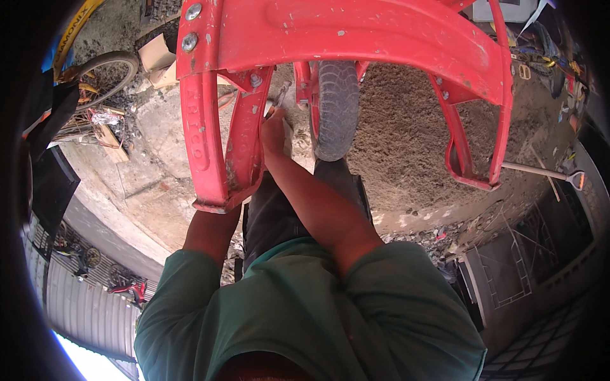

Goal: The person uses a wrench to tighten bolts on the wheel axle of a red wheelbarrow. They repeatedly adjust the tool and reposition their hands to secure the wheel attachment.

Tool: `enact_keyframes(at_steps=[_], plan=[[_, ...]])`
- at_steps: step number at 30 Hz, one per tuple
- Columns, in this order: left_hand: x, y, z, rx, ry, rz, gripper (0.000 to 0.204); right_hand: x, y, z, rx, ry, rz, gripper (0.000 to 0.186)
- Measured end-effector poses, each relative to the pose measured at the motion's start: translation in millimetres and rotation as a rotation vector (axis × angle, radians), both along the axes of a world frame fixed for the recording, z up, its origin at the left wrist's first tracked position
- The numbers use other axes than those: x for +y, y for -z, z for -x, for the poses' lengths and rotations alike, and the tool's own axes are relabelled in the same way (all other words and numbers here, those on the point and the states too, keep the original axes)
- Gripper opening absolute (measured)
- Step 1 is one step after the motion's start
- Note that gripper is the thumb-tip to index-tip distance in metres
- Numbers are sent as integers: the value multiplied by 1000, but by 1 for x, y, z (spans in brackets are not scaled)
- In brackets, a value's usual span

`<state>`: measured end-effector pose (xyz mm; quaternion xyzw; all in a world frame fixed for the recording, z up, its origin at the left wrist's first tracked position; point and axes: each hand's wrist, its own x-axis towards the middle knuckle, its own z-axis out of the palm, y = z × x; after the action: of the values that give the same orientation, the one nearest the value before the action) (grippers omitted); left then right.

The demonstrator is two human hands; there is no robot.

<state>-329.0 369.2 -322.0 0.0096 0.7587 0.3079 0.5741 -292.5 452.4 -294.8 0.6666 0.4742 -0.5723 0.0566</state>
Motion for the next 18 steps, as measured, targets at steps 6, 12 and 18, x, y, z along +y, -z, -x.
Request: enact_keyframes(at_steps=[6,12,18], plan=[[-40,-12,-10,3,72,1,43,-12,7,-37,203,140,148,27],[-72,4,44,42,238,-8,38,-16,5,-73,337,490,414,12],[-29,11,41,-6,128,-47,36,33,-23,-63,169,425,421,14]])
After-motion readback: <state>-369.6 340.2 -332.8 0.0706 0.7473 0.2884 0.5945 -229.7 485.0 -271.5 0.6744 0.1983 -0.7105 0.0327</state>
